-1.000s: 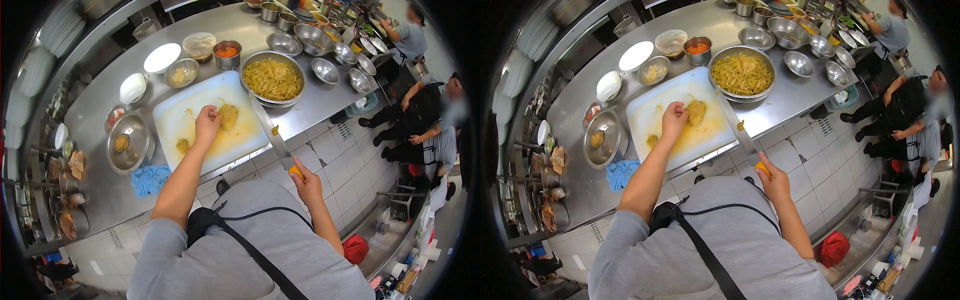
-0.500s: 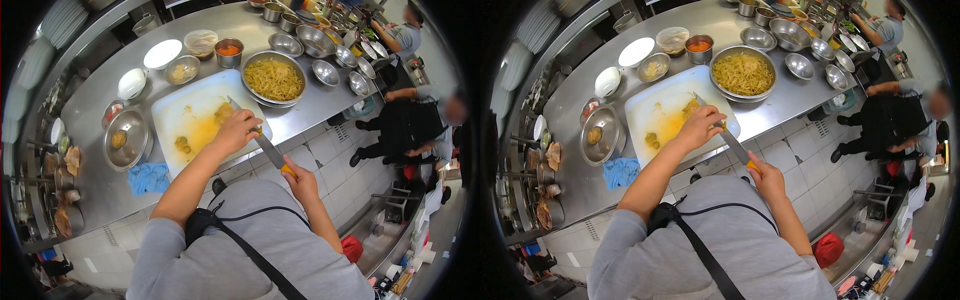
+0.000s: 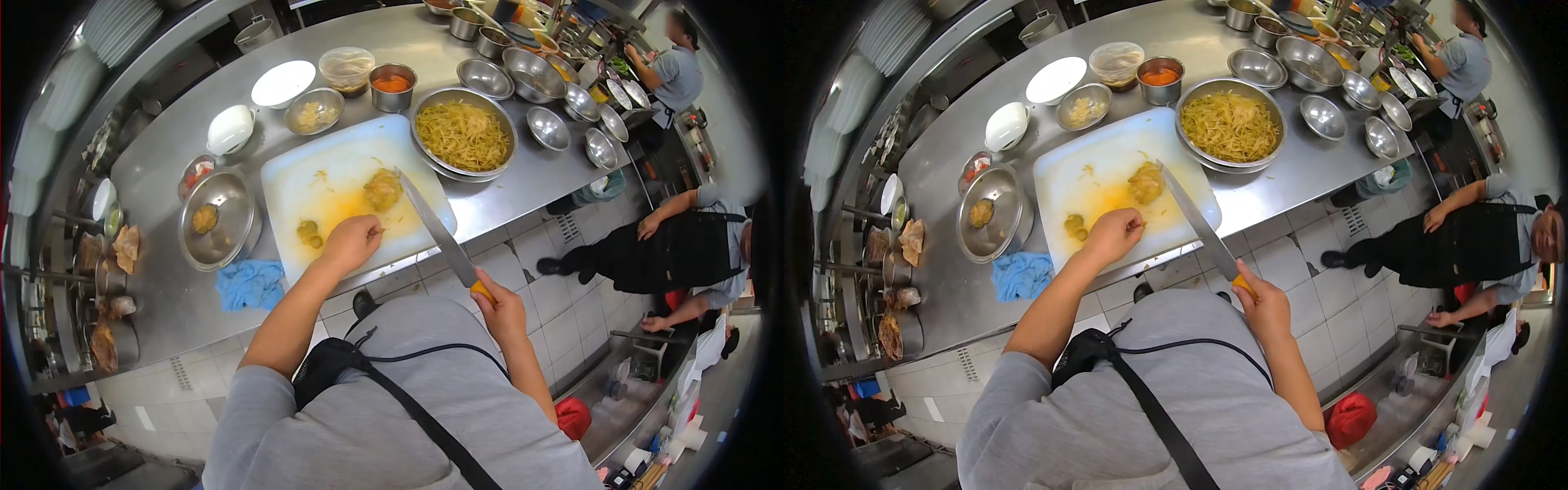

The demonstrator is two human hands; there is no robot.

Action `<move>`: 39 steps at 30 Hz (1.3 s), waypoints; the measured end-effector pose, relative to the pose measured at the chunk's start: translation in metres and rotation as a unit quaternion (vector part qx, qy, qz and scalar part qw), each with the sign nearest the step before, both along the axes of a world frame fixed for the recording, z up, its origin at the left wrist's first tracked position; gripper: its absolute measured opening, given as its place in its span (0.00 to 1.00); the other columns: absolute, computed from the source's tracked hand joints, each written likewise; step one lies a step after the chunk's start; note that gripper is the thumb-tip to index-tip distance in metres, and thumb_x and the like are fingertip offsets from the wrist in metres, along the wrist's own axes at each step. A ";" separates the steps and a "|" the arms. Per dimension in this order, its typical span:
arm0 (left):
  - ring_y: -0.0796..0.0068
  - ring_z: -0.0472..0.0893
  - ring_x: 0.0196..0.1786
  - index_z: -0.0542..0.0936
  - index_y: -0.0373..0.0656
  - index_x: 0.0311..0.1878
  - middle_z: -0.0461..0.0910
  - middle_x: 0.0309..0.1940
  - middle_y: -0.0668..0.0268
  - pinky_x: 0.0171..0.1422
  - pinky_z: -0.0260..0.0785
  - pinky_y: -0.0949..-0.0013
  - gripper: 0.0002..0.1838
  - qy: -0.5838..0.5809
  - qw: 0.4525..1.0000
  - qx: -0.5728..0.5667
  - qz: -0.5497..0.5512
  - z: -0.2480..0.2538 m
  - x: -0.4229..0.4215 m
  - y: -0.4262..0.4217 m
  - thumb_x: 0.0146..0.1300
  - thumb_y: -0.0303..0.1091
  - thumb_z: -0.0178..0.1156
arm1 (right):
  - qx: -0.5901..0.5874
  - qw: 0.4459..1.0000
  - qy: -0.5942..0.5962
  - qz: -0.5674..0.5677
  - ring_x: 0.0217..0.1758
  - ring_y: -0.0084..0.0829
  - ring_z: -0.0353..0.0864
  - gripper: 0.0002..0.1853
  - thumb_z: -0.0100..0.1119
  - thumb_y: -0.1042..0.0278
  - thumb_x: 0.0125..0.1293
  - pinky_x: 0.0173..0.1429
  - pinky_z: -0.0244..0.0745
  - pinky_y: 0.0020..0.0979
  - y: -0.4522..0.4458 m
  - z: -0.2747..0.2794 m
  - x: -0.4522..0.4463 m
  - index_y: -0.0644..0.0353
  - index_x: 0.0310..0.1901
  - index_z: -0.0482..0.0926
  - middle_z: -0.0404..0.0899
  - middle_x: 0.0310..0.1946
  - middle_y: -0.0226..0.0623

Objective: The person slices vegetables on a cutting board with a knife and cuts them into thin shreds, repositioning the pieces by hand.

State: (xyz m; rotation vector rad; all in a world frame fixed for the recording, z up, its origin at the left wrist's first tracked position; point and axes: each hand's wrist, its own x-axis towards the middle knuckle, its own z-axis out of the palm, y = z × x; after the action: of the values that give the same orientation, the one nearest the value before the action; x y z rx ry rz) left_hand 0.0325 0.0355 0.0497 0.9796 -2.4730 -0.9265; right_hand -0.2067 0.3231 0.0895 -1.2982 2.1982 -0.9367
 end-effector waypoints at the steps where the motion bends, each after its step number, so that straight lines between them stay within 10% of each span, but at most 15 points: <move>1: 0.57 0.88 0.39 0.83 0.37 0.41 0.87 0.34 0.55 0.48 0.81 0.58 0.07 -0.002 1.000 0.000 0.004 0.000 0.009 -0.002 0.66 0.30 0.70 | -0.001 1.000 -0.004 -0.003 0.41 0.46 0.90 0.28 0.76 0.64 0.71 0.48 0.83 0.39 0.000 0.000 0.000 0.38 0.73 0.84 0.91 0.42 0.47; 12: 0.50 0.88 0.42 0.87 0.40 0.39 0.89 0.35 0.51 0.49 0.79 0.52 0.10 -0.282 0.935 0.211 0.042 0.024 0.200 0.053 0.64 0.38 0.71 | 0.013 0.998 -0.064 -0.006 0.47 0.40 0.95 0.30 0.76 0.70 0.71 0.55 0.85 0.35 -0.011 -0.017 -0.007 0.46 0.74 0.82 0.92 0.51 0.50; 18: 0.52 0.91 0.44 0.92 0.44 0.46 0.93 0.41 0.56 0.53 0.82 0.53 0.12 -0.366 0.893 0.257 0.054 -0.099 0.281 0.135 0.63 0.38 0.75 | 0.000 0.999 -0.024 0.036 0.48 0.45 0.94 0.30 0.75 0.68 0.71 0.54 0.85 0.36 -0.025 -0.015 -0.007 0.46 0.74 0.82 0.92 0.50 0.51; 22: 0.49 0.90 0.49 0.94 0.49 0.43 0.93 0.43 0.54 0.59 0.82 0.53 0.10 -0.177 0.874 0.383 0.240 -0.199 0.346 0.182 0.63 0.38 0.69 | 0.027 0.998 -0.019 0.062 0.48 0.49 0.93 0.30 0.75 0.66 0.72 0.53 0.84 0.38 -0.038 -0.007 -0.011 0.43 0.74 0.82 0.91 0.49 0.53; 24: 0.64 0.90 0.40 0.93 0.51 0.36 0.91 0.36 0.63 0.47 0.81 0.56 0.11 -0.420 0.901 0.036 -0.102 -0.260 0.397 0.201 0.66 0.46 0.68 | 0.031 0.997 -0.024 0.071 0.48 0.49 0.93 0.30 0.75 0.65 0.72 0.53 0.84 0.38 -0.041 -0.005 -0.013 0.42 0.75 0.82 0.91 0.49 0.53; 26: 0.68 0.88 0.37 0.93 0.52 0.37 0.91 0.35 0.64 0.45 0.80 0.57 0.11 -0.513 0.757 0.404 0.031 -0.262 0.384 0.217 0.68 0.45 0.68 | 0.037 0.996 -0.020 0.073 0.48 0.48 0.93 0.30 0.75 0.66 0.71 0.54 0.84 0.38 -0.041 0.000 -0.014 0.44 0.74 0.82 0.91 0.49 0.53; 29: 0.66 0.88 0.35 0.95 0.51 0.39 0.92 0.37 0.63 0.44 0.80 0.59 0.12 -0.418 0.670 0.570 0.226 -0.218 0.348 0.231 0.69 0.46 0.68 | 0.016 0.997 -0.007 0.073 0.49 0.47 0.93 0.30 0.76 0.67 0.71 0.55 0.85 0.37 -0.034 -0.003 -0.017 0.46 0.74 0.82 0.91 0.49 0.53; 32: 0.57 0.90 0.38 0.94 0.45 0.42 0.93 0.40 0.56 0.48 0.83 0.56 0.14 -0.434 0.805 0.400 -0.063 -0.250 0.347 0.213 0.70 0.43 0.66 | 0.030 0.997 -0.022 0.067 0.49 0.47 0.93 0.30 0.77 0.67 0.70 0.55 0.85 0.37 -0.027 -0.008 -0.018 0.47 0.74 0.83 0.91 0.49 0.53; 34: 0.36 0.88 0.55 0.86 0.32 0.57 0.88 0.51 0.37 0.63 0.82 0.45 0.19 -0.374 0.868 0.109 0.308 -0.306 0.365 0.229 0.77 0.38 0.57 | 0.027 0.997 -0.018 0.077 0.50 0.47 0.93 0.30 0.77 0.66 0.70 0.55 0.85 0.37 -0.025 -0.013 -0.019 0.46 0.74 0.82 0.91 0.50 0.53; 35: 0.37 0.87 0.59 0.83 0.31 0.60 0.87 0.52 0.34 0.65 0.81 0.46 0.20 -0.327 0.809 0.157 0.464 -0.283 0.343 0.211 0.77 0.38 0.57 | 0.021 0.996 -0.015 0.086 0.50 0.47 0.93 0.31 0.77 0.66 0.71 0.55 0.85 0.37 -0.024 -0.014 -0.019 0.46 0.74 0.82 0.91 0.51 0.53; 38: 0.50 0.91 0.54 0.88 0.31 0.54 0.91 0.49 0.45 0.62 0.82 0.55 0.20 -0.415 0.902 0.083 0.088 -0.247 0.336 0.159 0.82 0.39 0.54 | 0.030 0.992 0.002 0.121 0.50 0.48 0.93 0.31 0.76 0.65 0.71 0.56 0.85 0.37 -0.030 -0.008 -0.016 0.43 0.75 0.81 0.91 0.52 0.52; 39: 0.57 0.91 0.50 0.89 0.33 0.52 0.92 0.45 0.50 0.58 0.82 0.58 0.18 -0.336 0.899 0.252 0.122 -0.194 0.309 0.140 0.81 0.38 0.57 | 0.029 0.992 0.000 0.120 0.50 0.48 0.93 0.31 0.76 0.65 0.71 0.56 0.85 0.37 -0.033 -0.008 -0.014 0.43 0.75 0.81 0.91 0.52 0.52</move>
State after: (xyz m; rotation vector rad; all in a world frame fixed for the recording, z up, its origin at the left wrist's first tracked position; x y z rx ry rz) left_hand 0.3415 0.1753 -0.1447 2.0285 -2.5541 -1.3503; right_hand -0.2210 0.2901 0.0818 -1.4939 1.9968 -0.7754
